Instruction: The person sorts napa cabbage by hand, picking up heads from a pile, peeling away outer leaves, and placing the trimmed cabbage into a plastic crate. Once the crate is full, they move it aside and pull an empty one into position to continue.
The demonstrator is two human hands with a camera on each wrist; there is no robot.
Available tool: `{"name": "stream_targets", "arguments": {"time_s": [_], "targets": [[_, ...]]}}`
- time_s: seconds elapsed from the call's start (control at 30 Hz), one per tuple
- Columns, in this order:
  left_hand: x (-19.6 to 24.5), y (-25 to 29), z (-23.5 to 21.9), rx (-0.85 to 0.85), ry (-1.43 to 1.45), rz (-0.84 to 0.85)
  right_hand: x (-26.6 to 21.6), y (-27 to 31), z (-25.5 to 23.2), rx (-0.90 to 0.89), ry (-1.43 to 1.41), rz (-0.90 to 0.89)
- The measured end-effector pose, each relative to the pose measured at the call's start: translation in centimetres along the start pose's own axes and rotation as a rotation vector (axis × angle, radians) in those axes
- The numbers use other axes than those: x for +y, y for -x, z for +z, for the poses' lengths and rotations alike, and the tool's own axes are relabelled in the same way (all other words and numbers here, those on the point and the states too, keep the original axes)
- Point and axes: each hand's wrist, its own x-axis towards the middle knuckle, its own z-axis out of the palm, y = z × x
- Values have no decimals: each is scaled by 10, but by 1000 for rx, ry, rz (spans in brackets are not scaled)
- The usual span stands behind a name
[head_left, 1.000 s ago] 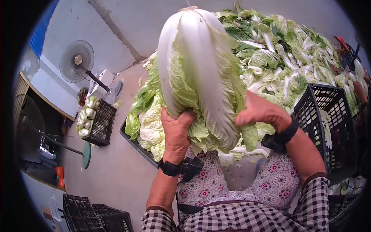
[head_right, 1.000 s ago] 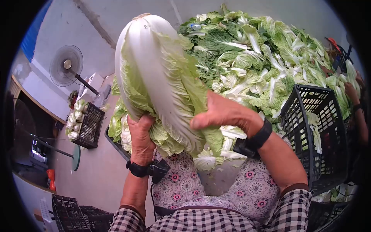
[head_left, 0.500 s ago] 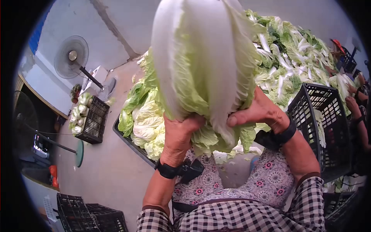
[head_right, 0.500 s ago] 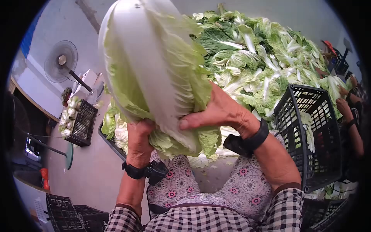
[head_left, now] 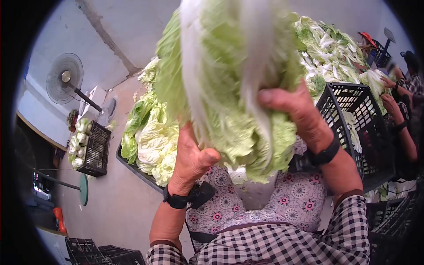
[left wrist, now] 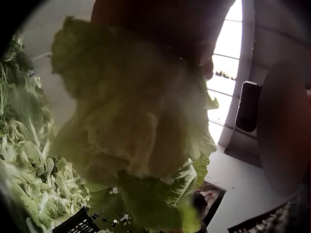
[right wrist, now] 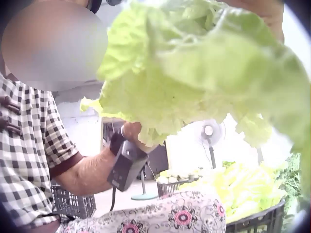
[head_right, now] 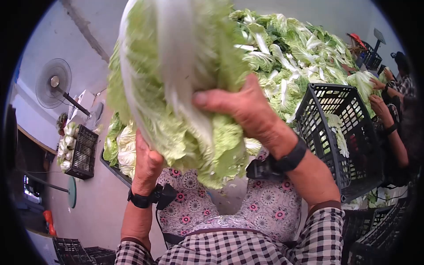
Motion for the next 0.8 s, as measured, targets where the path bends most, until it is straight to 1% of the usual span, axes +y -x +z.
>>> {"name": "stream_targets", "arguments": {"time_s": [0.07,0.1,0.13,0.2,0.23,0.27,0.33,0.43,0.5,0.57,0.67,0.7,0.77,0.8], "targets": [[-6,1,2,-54,-19,-52,-22,8,-23,82,203,51],[-16,1,-1,-107,-5,20,-33,12,-38,124,299,80],[-15,2,-4,-145,-4,-37,-42,17,-57,171,389,110],[-9,0,-6,-223,1,-148,-60,27,-85,270,253,75],[-9,1,-3,-187,28,-104,-72,33,-100,306,178,129],[-8,1,-2,-187,35,-129,-83,41,-109,378,172,173],[-4,0,-6,-192,45,-185,-106,53,-121,491,192,202],[-5,6,-12,-210,38,-246,-119,76,-154,544,322,161],[-12,12,-18,-232,4,-275,-117,95,-180,617,363,175],[-15,17,-26,-217,9,-295,-111,109,-207,705,388,202],[-18,27,-37,-173,-3,-324,-97,127,-252,802,467,339],[-21,29,-40,-164,-6,-322,-90,131,-259,841,497,326],[-23,33,-45,-145,9,-327,-82,142,-285,867,621,363],[-24,35,-48,-134,26,-337,-80,144,-291,878,681,383]]}}
